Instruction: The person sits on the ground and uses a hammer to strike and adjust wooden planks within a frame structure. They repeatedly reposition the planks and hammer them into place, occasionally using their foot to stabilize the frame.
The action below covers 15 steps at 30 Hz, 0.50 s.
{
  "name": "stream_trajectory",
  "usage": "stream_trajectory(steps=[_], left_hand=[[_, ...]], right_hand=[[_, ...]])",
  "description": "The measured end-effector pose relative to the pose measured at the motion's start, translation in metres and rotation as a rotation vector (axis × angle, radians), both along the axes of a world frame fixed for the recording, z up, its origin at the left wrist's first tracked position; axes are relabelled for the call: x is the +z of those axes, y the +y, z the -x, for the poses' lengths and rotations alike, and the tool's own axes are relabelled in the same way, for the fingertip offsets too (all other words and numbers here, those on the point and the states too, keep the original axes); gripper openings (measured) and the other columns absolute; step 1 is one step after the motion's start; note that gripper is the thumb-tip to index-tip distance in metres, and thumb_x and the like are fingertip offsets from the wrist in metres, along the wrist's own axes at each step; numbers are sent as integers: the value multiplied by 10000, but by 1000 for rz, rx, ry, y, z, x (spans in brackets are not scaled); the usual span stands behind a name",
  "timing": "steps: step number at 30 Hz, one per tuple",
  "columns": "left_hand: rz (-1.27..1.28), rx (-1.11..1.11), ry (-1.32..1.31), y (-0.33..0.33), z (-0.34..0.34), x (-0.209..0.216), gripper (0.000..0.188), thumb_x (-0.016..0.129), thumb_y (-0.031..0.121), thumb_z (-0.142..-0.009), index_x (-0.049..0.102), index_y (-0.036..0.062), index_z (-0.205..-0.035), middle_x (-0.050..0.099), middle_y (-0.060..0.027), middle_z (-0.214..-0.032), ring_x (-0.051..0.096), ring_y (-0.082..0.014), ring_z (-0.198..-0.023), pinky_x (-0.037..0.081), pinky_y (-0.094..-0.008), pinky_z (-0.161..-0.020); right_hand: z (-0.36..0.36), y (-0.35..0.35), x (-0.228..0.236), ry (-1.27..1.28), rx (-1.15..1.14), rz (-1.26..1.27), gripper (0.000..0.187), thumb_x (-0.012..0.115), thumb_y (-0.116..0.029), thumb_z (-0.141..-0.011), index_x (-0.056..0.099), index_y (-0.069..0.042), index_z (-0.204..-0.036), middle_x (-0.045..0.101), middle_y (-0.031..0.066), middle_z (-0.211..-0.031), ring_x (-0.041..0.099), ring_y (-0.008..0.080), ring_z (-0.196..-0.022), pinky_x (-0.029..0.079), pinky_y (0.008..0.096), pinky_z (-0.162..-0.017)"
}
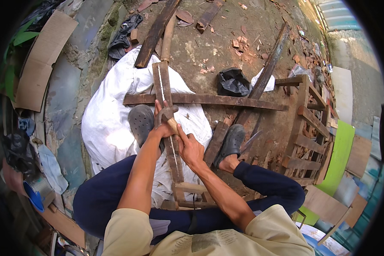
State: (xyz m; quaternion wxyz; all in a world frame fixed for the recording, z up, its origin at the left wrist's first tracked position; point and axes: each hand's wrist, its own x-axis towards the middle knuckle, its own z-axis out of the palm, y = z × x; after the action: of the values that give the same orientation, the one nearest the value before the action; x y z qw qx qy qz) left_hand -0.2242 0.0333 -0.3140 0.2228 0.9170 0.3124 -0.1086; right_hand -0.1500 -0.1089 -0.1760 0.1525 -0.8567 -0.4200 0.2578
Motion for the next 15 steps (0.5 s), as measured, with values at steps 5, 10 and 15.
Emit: stream_trajectory(steps=[5,10,15], left_hand=[[374,157,46,2,-12,33,1508,902,490,-611,-172,17,-1558,-325,-374,-1523,-130,-534,-1481,58,-535,-1235],[304,19,185,6,-12,31,1413,867,502,-664,-91,-2,-1573,-338,-364,-1522,-143,-527,-1482,-1,-539,-1232],[-16,-36,-226,1,-3,6,1505,889,511,-643,-200,-25,-1534,-317,-377,-1525,-133,-518,-1487,24,-518,-1238]], right_hand=[[-40,-15,-16,-81,-47,69,489,587,-348,-990,502,-312,-1469,618,146,-785,640,360,-612,504,477,-547],[-24,0,-7,-22,-107,-3,505,598,-329,-984,495,-298,-1477,628,160,-797,637,387,-625,513,497,-572],[-38,-14,-1,-46,76,-31,508,589,-351,-989,482,-304,-1484,615,166,-779,636,391,-604,500,513,-530]])
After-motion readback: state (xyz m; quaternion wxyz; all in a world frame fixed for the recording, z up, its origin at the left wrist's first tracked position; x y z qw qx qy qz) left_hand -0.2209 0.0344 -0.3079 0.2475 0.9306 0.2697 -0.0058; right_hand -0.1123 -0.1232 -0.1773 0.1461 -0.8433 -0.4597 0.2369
